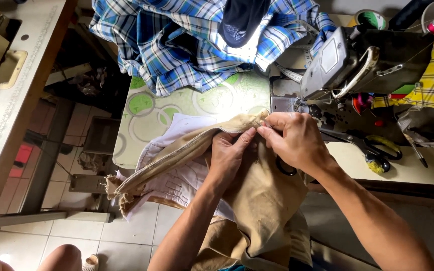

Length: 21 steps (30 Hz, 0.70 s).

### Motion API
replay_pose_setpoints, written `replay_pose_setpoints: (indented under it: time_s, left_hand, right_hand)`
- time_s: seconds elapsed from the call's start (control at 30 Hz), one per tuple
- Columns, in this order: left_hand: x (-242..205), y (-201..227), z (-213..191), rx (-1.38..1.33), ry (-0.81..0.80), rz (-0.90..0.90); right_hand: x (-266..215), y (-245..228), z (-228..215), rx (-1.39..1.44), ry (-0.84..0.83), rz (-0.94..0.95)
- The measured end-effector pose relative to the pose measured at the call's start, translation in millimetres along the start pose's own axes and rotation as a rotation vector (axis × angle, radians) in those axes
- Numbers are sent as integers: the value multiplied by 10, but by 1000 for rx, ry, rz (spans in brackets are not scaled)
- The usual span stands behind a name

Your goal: Using a small tool to carefully remove stitches and rip open a seam on a pair of trousers.

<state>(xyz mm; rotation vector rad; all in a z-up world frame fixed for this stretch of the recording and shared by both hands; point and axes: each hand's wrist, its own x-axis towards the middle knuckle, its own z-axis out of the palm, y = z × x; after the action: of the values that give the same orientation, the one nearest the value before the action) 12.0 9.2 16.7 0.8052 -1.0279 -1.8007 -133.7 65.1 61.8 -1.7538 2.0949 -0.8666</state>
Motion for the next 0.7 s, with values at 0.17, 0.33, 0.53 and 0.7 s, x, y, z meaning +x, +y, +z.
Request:
replay_pose_setpoints:
  time_s: [0.17, 0.33, 0.53, 0.7]
  left_hand:
    - [11, 7, 9, -22, 5, 2]
    - [3, 37, 48, -6, 12, -1]
    - [109, -131, -40, -94, -3, -42]
    - [159, -411, -198, -237, 24, -119]
  right_hand:
    - [-9, 4, -14, 76, 20, -6]
    - [-35, -113, -41, 271, 32, -8]
    - [-37, -16, 32, 685, 87, 68]
    - [19, -12, -302, 930, 237, 93]
